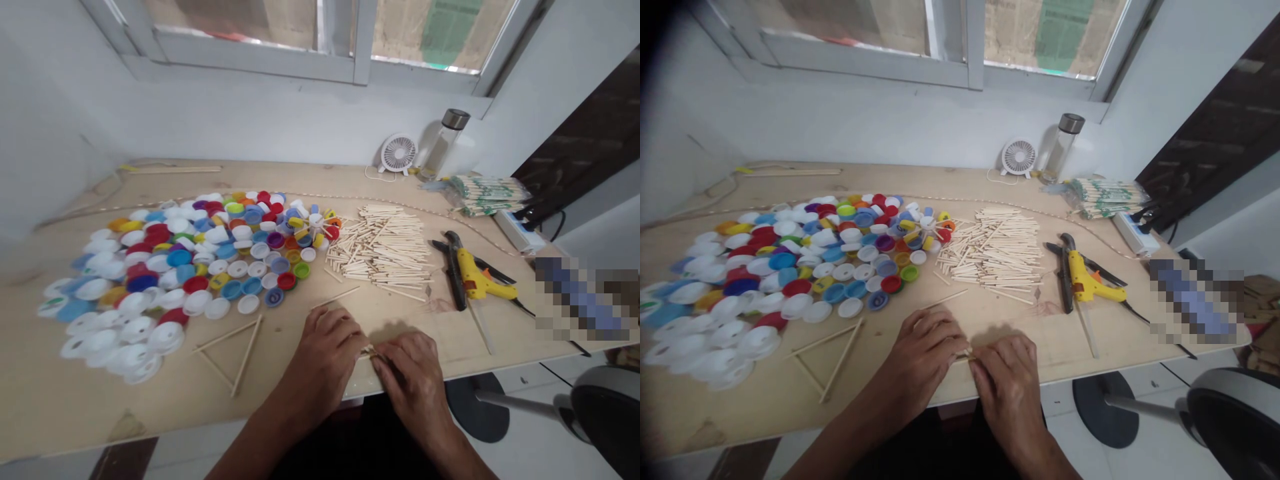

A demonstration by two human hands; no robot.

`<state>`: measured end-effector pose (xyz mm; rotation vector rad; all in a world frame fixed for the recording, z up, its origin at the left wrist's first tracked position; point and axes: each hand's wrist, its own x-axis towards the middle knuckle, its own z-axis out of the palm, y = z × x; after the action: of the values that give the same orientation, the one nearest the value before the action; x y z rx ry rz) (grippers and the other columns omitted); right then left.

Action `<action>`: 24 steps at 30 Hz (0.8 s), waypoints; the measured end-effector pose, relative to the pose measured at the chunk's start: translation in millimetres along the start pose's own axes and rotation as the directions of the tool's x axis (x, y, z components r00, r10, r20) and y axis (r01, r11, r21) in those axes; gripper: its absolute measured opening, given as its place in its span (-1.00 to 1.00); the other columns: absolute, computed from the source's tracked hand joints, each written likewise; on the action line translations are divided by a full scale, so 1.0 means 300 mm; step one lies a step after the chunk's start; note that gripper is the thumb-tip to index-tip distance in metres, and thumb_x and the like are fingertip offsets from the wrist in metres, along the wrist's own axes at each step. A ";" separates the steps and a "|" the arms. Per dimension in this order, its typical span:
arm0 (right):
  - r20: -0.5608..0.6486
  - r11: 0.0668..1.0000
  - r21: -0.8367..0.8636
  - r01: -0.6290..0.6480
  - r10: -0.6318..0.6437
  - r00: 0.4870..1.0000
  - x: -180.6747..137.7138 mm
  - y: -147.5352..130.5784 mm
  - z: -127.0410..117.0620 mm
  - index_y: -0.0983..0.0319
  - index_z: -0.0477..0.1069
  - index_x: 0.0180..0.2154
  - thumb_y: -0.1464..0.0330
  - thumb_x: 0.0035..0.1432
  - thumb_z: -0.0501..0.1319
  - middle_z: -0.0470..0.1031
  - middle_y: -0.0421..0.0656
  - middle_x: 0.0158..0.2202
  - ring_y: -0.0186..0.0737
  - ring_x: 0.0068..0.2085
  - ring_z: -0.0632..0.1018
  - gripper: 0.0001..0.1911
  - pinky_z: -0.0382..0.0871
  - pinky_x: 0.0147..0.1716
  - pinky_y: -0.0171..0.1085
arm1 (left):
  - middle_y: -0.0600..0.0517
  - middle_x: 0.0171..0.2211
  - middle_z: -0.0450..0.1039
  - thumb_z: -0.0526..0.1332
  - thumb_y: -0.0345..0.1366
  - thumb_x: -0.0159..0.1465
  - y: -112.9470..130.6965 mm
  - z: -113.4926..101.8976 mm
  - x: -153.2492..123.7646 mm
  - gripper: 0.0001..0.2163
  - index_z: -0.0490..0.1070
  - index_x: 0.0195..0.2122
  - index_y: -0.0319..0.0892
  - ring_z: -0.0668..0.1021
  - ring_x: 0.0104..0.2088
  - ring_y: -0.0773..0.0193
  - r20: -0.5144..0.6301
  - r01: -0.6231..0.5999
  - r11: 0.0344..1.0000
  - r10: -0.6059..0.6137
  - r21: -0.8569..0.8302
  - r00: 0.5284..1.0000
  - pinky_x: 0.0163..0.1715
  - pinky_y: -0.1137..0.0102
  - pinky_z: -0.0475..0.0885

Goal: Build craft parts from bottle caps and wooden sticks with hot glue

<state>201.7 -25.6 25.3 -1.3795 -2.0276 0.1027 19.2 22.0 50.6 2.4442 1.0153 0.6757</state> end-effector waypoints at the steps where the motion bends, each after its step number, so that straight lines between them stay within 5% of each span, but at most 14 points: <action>1: -0.003 1.000 0.002 -0.003 0.003 1.000 -0.004 0.002 -0.001 0.19 0.44 -0.22 0.45 0.22 0.18 0.48 -0.18 -0.36 -0.19 -0.29 0.44 -0.90 0.20 -0.24 -0.18 | 0.02 -0.23 0.52 0.02 -0.47 0.24 0.001 -0.001 -0.002 -0.75 0.45 -0.20 -0.12 0.40 -0.08 0.10 -0.004 0.000 1.000 0.000 0.000 1.000 0.05 0.08 0.13; 24: 0.007 0.999 0.014 -0.048 0.048 0.999 -0.009 -0.010 0.007 0.20 0.42 -0.30 0.48 0.20 0.20 0.44 -0.20 -0.43 -0.18 -0.33 0.39 -0.92 0.16 -0.26 -0.18 | 0.04 -0.25 0.52 0.11 -0.37 0.27 0.001 0.010 -0.007 -0.86 0.47 -0.27 -0.10 0.42 -0.07 0.11 0.003 0.013 1.000 -0.013 0.004 1.000 0.08 0.05 0.13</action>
<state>198.7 -28.7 23.6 -1.4209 -1.9966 0.1428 19.8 19.8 47.7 2.4395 1.0317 0.6657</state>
